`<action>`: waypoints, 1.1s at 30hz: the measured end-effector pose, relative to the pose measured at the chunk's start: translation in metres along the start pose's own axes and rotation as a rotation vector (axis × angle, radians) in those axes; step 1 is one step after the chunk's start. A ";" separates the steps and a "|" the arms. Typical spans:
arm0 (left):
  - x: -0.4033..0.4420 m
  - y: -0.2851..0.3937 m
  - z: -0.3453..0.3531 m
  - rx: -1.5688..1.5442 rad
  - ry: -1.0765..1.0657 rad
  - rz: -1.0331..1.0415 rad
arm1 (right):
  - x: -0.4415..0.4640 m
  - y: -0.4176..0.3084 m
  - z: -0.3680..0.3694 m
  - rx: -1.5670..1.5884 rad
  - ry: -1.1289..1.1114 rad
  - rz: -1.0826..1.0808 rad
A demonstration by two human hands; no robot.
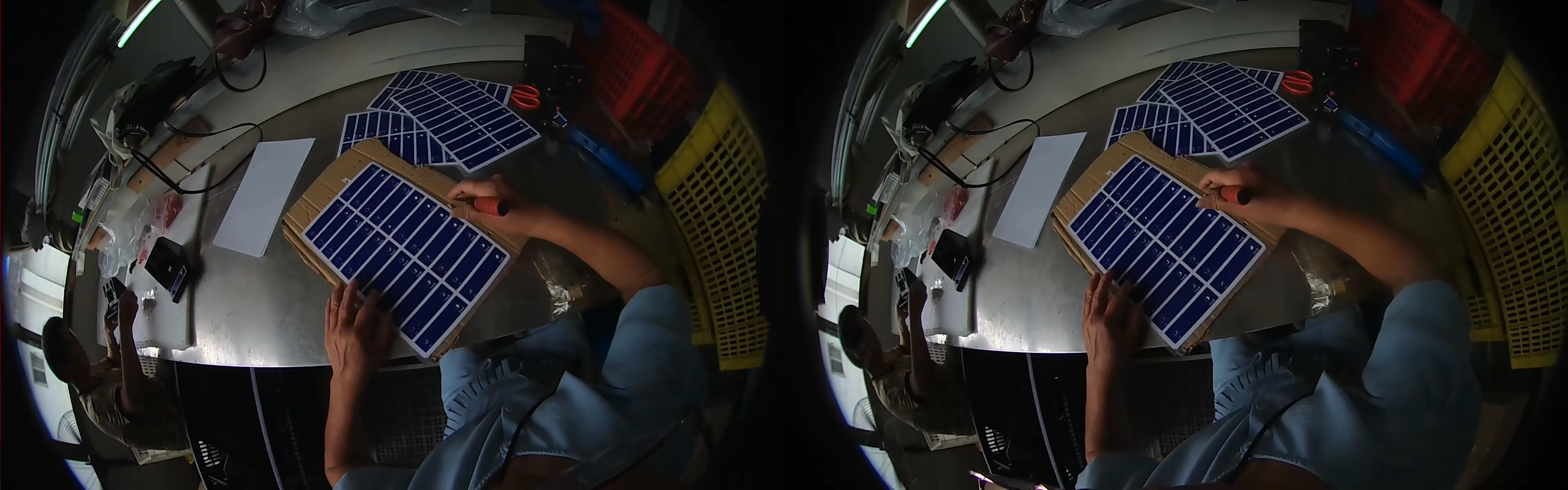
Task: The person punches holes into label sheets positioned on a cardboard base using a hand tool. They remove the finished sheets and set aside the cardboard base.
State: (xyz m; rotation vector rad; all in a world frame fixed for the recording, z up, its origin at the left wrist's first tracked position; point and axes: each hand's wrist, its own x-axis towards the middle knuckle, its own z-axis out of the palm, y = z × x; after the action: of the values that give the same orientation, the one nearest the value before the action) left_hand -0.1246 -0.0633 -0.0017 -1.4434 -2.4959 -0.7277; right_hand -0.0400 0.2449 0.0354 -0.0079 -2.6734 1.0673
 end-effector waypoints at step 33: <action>0.005 0.076 -0.016 0.055 -0.239 0.120 | -0.027 0.011 0.008 0.606 0.015 0.112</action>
State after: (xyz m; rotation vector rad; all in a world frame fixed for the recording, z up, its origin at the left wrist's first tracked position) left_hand -0.0640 -0.0362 0.0391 -1.7335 -2.5464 -0.4871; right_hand -0.0167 0.2447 0.0156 -0.0492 -2.2502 1.8548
